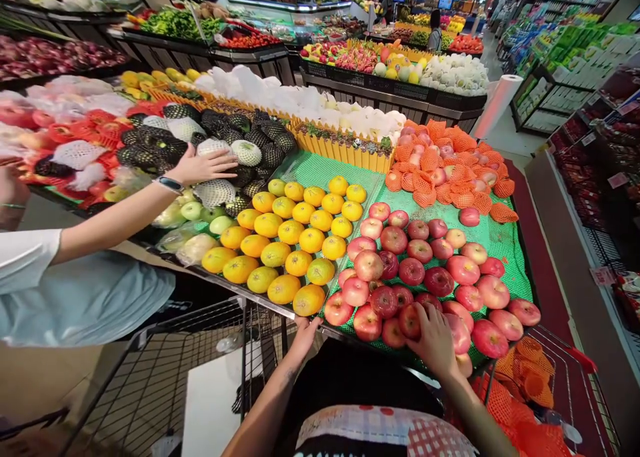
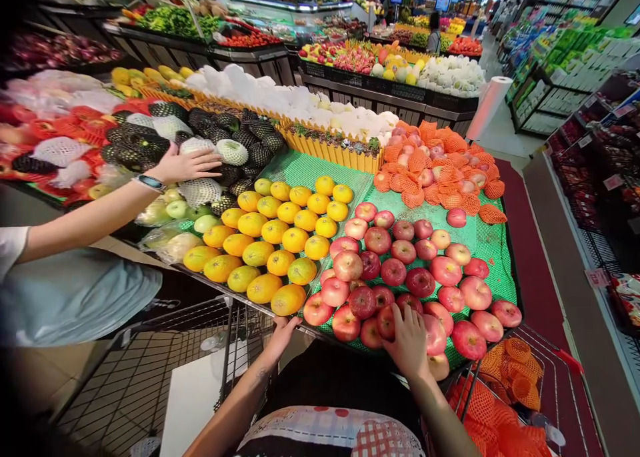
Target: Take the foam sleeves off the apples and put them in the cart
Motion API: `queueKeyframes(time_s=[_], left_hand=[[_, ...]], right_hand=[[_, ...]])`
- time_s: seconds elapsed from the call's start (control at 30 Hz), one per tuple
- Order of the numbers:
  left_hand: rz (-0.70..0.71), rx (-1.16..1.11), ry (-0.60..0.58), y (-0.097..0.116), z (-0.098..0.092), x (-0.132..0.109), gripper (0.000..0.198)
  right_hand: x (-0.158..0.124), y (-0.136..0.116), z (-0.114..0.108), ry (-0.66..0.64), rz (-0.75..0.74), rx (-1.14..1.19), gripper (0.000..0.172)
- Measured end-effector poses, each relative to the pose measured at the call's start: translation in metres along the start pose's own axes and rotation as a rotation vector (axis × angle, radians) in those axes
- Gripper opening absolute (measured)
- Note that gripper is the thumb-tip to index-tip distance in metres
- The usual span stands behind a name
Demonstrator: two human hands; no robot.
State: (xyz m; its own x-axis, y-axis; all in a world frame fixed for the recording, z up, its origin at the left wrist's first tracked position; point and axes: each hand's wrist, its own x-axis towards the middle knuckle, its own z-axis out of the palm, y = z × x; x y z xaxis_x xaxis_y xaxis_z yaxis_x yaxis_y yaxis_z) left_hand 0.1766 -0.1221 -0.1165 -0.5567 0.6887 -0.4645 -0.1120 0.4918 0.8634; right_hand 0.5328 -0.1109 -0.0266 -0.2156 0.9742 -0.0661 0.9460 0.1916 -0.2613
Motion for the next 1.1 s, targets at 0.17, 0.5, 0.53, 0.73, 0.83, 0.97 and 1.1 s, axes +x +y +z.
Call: queueKeyframes(time_s=[0.17,0.5,0.53,0.73,0.83,0.97,1.1], left_hand=[[-0.021,-0.031,0.029,-0.001,0.003,-0.002,0.033],[-0.046,-0.080,0.051,0.004,0.004,-0.007,0.036],[-0.047,-0.084,0.053,0.005,0.004,-0.007,0.036],[-0.045,-0.110,0.066,0.013,0.008,-0.014,0.036],[-0.046,-0.122,0.066,0.017,0.008,-0.016,0.038],[-0.047,-0.117,0.070,0.020,0.008,-0.017,0.039],[-0.051,-0.108,0.078,0.021,0.008,-0.017,0.041]], right_hand=[[0.018,0.019,-0.034,-0.336,-0.250,0.204,0.093],[0.012,0.004,-0.008,-0.125,-0.137,0.147,0.097],[0.011,0.001,-0.009,-0.103,-0.139,0.153,0.087],[0.013,-0.001,-0.022,-0.143,-0.215,0.080,0.073],[0.017,0.000,-0.021,-0.228,-0.224,0.024,0.085],[0.020,0.001,-0.023,-0.270,-0.262,0.058,0.084],[0.021,0.007,-0.026,-0.280,-0.316,0.131,0.086]])
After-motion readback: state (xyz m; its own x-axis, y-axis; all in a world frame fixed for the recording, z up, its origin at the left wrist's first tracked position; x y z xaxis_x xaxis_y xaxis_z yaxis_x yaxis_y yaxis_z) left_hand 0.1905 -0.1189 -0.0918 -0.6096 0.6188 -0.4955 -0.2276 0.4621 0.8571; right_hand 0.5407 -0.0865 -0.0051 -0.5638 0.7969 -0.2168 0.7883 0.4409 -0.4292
